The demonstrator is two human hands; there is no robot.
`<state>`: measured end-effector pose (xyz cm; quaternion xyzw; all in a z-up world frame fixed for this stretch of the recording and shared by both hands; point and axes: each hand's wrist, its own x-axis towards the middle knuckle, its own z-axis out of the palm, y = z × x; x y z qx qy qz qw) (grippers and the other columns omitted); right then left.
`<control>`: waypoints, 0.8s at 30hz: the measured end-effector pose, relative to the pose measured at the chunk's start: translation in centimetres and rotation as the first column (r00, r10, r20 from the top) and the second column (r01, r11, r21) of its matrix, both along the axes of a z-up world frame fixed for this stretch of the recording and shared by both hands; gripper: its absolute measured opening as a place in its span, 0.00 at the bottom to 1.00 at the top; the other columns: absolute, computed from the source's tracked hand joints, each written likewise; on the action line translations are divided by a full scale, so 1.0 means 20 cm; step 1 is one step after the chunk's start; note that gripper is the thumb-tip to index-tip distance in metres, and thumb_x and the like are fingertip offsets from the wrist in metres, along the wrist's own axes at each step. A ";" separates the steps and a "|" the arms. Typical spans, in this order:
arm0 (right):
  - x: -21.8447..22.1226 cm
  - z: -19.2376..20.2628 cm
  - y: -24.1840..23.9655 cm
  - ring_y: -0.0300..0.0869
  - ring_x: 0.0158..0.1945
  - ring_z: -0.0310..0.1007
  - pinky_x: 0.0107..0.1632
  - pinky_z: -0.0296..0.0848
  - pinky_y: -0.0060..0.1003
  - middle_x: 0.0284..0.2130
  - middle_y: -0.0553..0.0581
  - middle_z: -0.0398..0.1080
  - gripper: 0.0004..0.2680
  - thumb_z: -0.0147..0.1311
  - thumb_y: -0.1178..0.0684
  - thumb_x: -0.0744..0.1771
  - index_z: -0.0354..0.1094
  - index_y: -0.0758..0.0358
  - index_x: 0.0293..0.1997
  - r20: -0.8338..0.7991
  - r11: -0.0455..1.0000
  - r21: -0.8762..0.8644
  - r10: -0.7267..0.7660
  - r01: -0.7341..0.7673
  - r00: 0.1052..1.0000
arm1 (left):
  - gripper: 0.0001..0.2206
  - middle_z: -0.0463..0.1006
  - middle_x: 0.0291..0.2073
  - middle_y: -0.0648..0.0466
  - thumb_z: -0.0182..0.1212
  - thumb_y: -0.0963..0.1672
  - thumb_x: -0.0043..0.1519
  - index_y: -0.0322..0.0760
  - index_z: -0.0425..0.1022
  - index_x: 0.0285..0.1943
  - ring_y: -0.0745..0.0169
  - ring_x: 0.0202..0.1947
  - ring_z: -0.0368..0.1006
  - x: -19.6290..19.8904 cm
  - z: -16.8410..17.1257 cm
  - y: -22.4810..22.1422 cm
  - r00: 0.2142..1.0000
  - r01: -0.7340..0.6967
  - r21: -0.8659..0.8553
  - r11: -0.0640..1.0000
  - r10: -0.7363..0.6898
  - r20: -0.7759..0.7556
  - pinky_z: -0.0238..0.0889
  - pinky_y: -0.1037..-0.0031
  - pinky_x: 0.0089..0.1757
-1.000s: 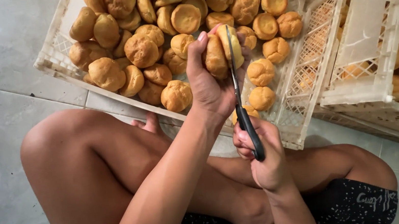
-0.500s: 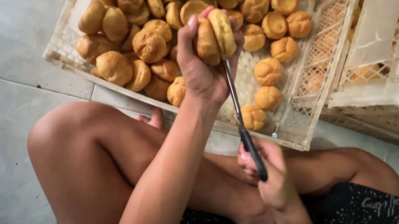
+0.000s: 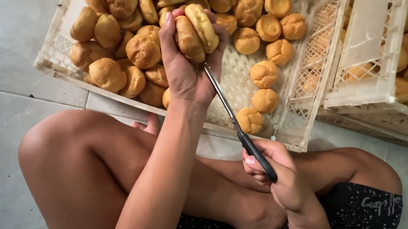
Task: Cutting small baked buns partially open with scissors while sitting on the floor.
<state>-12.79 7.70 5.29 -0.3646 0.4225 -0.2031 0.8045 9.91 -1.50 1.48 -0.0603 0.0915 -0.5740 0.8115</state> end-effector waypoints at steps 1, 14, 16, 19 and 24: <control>0.00 0.01 -0.01 0.30 0.20 0.46 0.21 0.42 0.24 0.20 0.50 0.59 0.04 0.52 0.59 0.65 0.65 0.70 0.35 0.001 1.000 0.001 0.000 0.000 1.000 | 0.08 0.75 0.46 0.52 0.67 0.44 0.63 0.41 0.74 0.47 0.57 0.49 0.73 0.00 -0.01 0.00 1.000 0.000 0.001 1.000 0.000 0.001 0.72 0.68 0.47; 0.21 -0.08 0.01 0.29 0.22 0.56 0.25 0.52 0.22 0.22 0.50 0.65 0.04 0.53 0.57 0.65 0.68 0.69 0.37 0.003 0.965 -0.237 -0.116 0.113 0.993 | 0.11 0.73 0.45 0.49 0.67 0.45 0.62 0.42 0.70 0.49 0.58 0.46 0.74 -0.06 0.01 -0.02 0.999 0.050 0.026 0.998 -0.050 -0.016 0.75 0.70 0.43; 0.23 -0.09 -0.03 0.29 0.22 0.55 0.25 0.52 0.21 0.22 0.50 0.65 0.04 0.52 0.58 0.65 0.68 0.69 0.36 0.025 0.958 -0.259 -0.123 0.125 0.992 | 0.14 0.71 0.45 0.47 0.68 0.45 0.61 0.41 0.68 0.50 0.57 0.45 0.74 -0.10 0.02 -0.01 0.999 0.053 0.036 0.998 -0.053 0.002 0.77 0.70 0.43; 0.24 -0.13 -0.06 0.30 0.23 0.53 0.25 0.51 0.20 0.25 0.55 0.66 0.06 0.54 0.60 0.65 0.66 0.73 0.40 0.163 0.958 -0.179 -0.194 0.223 0.967 | 0.08 0.75 0.46 0.50 0.66 0.46 0.64 0.44 0.73 0.47 0.57 0.48 0.76 -0.12 0.03 -0.01 0.993 0.118 -0.017 0.993 -0.118 -0.008 0.72 0.67 0.47; 0.25 -0.06 -0.10 0.30 0.25 0.53 0.28 0.50 0.20 0.27 0.55 0.66 0.09 0.54 0.57 0.63 0.66 0.74 0.42 0.226 0.957 -0.210 -0.153 0.201 0.962 | 0.14 0.77 0.44 0.48 0.66 0.47 0.65 0.42 0.67 0.54 0.58 0.47 0.76 -0.15 0.06 0.02 0.983 0.133 -0.012 0.991 -0.130 0.129 0.74 0.67 0.47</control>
